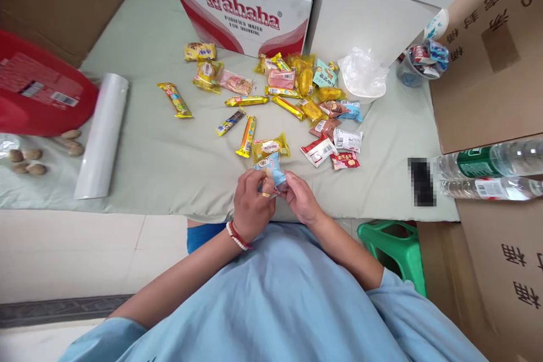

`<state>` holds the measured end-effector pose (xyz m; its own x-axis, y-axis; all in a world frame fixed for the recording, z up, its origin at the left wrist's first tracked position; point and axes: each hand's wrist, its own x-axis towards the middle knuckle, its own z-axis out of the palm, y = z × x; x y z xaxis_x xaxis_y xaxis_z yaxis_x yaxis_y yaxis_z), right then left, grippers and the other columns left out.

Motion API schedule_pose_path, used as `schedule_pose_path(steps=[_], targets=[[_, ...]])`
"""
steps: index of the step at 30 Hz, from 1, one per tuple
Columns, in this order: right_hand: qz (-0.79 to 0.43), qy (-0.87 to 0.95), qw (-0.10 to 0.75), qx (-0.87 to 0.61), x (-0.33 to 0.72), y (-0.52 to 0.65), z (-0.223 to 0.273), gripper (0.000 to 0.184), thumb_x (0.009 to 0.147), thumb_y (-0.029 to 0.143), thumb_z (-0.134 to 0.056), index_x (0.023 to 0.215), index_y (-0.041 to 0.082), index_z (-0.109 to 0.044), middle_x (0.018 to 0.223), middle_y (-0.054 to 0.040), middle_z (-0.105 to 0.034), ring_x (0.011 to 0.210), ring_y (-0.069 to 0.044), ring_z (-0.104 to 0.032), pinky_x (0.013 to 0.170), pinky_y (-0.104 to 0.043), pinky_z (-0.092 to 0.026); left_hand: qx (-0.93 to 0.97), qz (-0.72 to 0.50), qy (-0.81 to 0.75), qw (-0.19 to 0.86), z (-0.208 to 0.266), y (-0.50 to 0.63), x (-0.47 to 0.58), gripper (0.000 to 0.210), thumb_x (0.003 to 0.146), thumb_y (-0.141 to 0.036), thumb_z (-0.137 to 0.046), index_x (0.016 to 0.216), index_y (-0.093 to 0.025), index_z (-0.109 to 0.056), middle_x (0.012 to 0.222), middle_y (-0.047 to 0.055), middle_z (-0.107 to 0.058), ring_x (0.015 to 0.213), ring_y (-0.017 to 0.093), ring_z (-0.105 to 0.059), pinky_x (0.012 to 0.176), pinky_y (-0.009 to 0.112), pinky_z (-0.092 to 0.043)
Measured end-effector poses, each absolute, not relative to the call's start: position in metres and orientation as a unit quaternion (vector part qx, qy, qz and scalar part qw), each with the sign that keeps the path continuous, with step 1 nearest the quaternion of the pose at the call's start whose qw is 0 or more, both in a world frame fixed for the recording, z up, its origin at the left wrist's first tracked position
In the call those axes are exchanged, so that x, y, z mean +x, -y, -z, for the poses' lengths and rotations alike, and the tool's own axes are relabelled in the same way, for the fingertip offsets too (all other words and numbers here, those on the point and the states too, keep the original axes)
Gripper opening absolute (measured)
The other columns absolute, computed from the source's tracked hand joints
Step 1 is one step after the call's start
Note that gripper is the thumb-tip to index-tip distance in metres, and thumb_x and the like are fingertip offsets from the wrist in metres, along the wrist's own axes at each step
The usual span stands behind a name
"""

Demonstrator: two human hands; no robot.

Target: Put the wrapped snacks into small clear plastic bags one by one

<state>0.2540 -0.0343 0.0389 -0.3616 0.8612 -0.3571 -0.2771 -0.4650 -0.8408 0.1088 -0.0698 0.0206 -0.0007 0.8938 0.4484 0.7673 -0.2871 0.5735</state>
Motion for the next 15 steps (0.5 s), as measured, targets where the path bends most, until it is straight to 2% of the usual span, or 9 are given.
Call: schedule_pose_path(steps=[2, 5, 8, 11, 13, 15], targets=[[-0.753, 0.319, 0.397, -0.417, 0.255, 0.034, -0.039, 0.039, 0.088, 0.062, -0.072, 0.098, 0.025, -0.07, 0.09, -0.0009, -0.072, 0.086, -0.02, -0.067, 0.083, -0.034, -0.057, 0.743, -0.382, -0.543, 0.09, -0.018, 0.071, 0.113, 0.039, 0.089, -0.01, -0.056, 0.126, -0.023, -0.059, 0.134, 0.015, -0.059, 0.135, 0.033, -0.052, 0.111, 0.056, -0.046], [-0.718, 0.313, 0.421, -0.458, 0.26, 0.027, -0.035, 0.042, 0.08, 0.058, -0.083, 0.104, 0.024, -0.072, 0.098, -0.0022, -0.075, 0.094, -0.021, -0.068, 0.089, -0.034, -0.056, 0.763, -0.396, -0.454, 0.235, -0.017, 0.071, 0.114, 0.051, 0.09, -0.017, -0.06, 0.14, -0.022, -0.051, 0.151, 0.019, -0.049, 0.147, 0.035, -0.043, 0.118, 0.059, -0.043], [-0.704, 0.303, 0.441, -0.466, 0.268, 0.019, -0.029, 0.048, 0.079, 0.062, -0.081, 0.107, 0.024, -0.073, 0.103, -0.0044, -0.076, 0.096, -0.023, -0.069, 0.086, -0.036, -0.057, 0.639, -0.453, -0.5, 0.369, -0.017, 0.069, 0.11, 0.041, 0.095, -0.027, -0.06, 0.134, -0.025, -0.051, 0.143, 0.015, -0.054, 0.135, 0.028, -0.056, 0.108, 0.05, -0.054], [-0.685, 0.343, 0.433, -0.475, 0.28, 0.016, -0.027, 0.048, 0.081, 0.063, -0.078, 0.109, 0.025, -0.073, 0.102, -0.0041, -0.076, 0.09, -0.023, -0.068, 0.079, -0.035, -0.057, 0.519, -0.461, -0.612, 0.379, -0.019, 0.065, 0.098, 0.019, 0.097, -0.033, -0.059, 0.114, -0.024, -0.059, 0.119, 0.009, -0.06, 0.111, 0.023, -0.065, 0.09, 0.041, -0.061], [-0.661, 0.404, 0.4, -0.49, 0.293, 0.015, -0.027, 0.043, 0.082, 0.059, -0.078, 0.11, 0.027, -0.076, 0.096, -0.0021, -0.075, 0.082, -0.02, -0.066, 0.073, -0.033, -0.056, 0.541, -0.428, -0.631, 0.355, -0.024, 0.066, 0.083, 0.015, 0.098, -0.036, -0.058, 0.106, -0.024, -0.062, 0.116, 0.009, -0.061, 0.11, 0.024, -0.064, 0.09, 0.042, -0.06], [-0.638, 0.455, 0.364, -0.502, 0.31, 0.012, -0.027, 0.039, 0.083, 0.052, -0.078, 0.113, 0.028, -0.078, 0.095, -0.0005, -0.075, 0.079, -0.019, -0.065, 0.072, -0.031, -0.055, 0.577, -0.406, -0.637, 0.311, -0.027, 0.066, 0.062, 0.016, 0.1, -0.039, -0.057, 0.106, -0.027, -0.064, 0.115, 0.007, -0.063, 0.108, 0.025, -0.064, 0.093, 0.046, -0.059]])
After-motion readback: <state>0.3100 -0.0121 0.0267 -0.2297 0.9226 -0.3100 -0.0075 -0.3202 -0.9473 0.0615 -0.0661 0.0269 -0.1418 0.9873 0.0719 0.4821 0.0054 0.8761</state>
